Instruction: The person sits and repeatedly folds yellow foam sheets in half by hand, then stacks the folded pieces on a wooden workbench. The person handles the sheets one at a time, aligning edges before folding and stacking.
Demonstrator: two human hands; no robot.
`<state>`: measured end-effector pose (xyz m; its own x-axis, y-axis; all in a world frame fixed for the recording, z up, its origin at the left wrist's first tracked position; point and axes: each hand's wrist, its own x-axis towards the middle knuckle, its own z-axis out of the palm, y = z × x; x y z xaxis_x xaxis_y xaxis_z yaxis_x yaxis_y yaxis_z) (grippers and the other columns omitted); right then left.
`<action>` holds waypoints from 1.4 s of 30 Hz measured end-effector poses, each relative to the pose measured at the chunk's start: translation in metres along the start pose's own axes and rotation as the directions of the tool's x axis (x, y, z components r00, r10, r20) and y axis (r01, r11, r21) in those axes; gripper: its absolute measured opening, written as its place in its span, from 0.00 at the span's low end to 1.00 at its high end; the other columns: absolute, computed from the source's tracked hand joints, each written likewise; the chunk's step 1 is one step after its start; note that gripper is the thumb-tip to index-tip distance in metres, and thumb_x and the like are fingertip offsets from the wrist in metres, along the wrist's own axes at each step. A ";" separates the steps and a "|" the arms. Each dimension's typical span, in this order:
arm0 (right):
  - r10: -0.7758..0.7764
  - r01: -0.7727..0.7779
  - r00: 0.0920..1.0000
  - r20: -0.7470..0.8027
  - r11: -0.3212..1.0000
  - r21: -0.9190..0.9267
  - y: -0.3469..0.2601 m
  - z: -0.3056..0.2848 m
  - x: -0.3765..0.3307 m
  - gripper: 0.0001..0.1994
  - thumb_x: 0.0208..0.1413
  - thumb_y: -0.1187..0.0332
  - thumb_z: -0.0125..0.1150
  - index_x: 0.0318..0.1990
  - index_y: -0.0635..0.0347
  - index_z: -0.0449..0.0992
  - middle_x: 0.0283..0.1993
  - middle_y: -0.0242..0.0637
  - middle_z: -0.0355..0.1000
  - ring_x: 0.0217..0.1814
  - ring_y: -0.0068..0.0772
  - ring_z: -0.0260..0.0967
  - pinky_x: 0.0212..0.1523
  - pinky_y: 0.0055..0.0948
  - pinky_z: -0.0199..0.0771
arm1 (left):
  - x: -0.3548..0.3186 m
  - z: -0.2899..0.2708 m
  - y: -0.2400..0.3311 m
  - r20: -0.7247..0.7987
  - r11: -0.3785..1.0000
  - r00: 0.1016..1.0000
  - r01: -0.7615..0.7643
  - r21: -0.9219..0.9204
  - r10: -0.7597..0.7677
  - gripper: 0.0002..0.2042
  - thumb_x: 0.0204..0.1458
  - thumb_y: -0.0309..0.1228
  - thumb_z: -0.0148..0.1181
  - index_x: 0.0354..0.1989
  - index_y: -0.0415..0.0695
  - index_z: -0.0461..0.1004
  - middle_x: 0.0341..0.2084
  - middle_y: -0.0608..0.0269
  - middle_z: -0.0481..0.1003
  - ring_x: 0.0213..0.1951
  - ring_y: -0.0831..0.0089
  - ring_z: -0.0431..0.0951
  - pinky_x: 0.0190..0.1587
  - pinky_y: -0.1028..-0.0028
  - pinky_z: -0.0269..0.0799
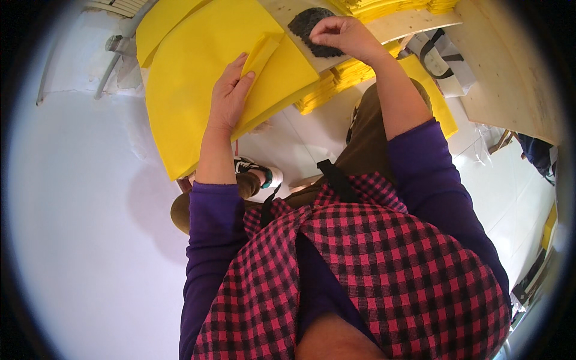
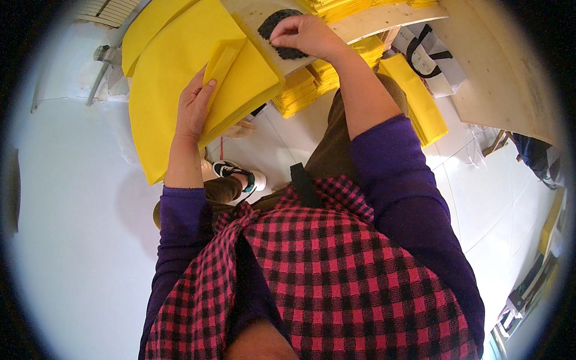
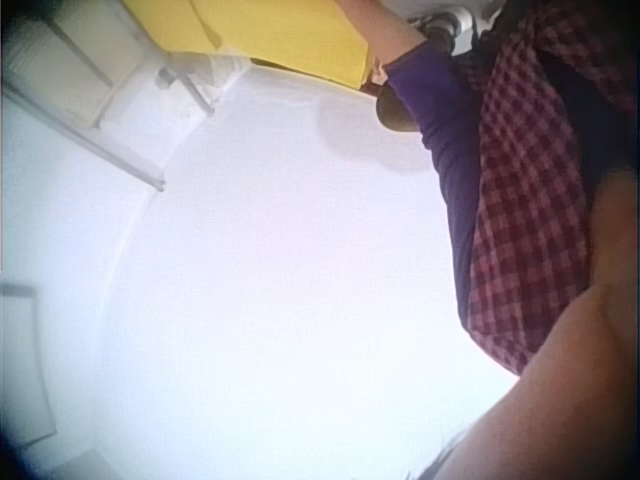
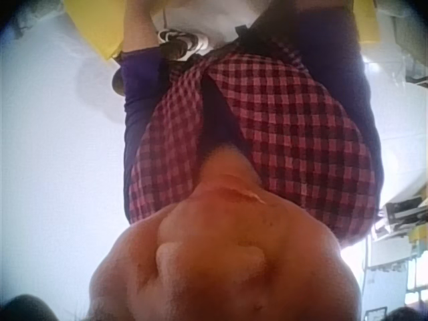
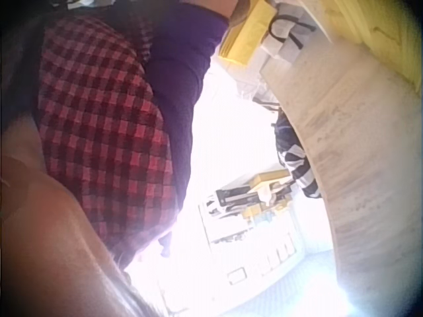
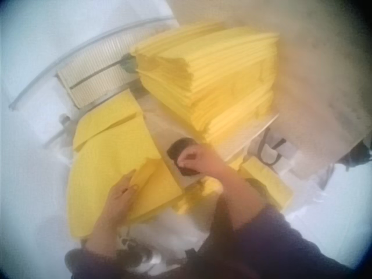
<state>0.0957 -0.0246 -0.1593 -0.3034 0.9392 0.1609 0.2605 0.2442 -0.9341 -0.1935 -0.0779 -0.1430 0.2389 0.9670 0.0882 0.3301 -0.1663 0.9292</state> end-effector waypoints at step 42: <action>-0.036 0.030 0.989 0.142 0.999 0.044 -0.034 0.017 0.003 0.07 0.50 0.70 0.64 0.37 0.60 0.77 0.31 0.25 0.71 0.34 0.16 0.66 0.38 0.18 0.67 | -0.002 0.003 0.007 0.024 0.997 0.998 -0.052 0.065 0.051 0.18 0.55 0.28 0.54 0.54 0.38 0.70 0.58 0.51 0.67 0.63 0.59 0.61 0.64 0.69 0.55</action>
<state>0.0708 -0.0343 -0.1327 -0.4401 0.8857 0.1477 0.2108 0.2618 -0.9418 -0.1885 -0.0814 -0.1375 0.2771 0.9525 0.1265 0.3760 -0.2286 0.8980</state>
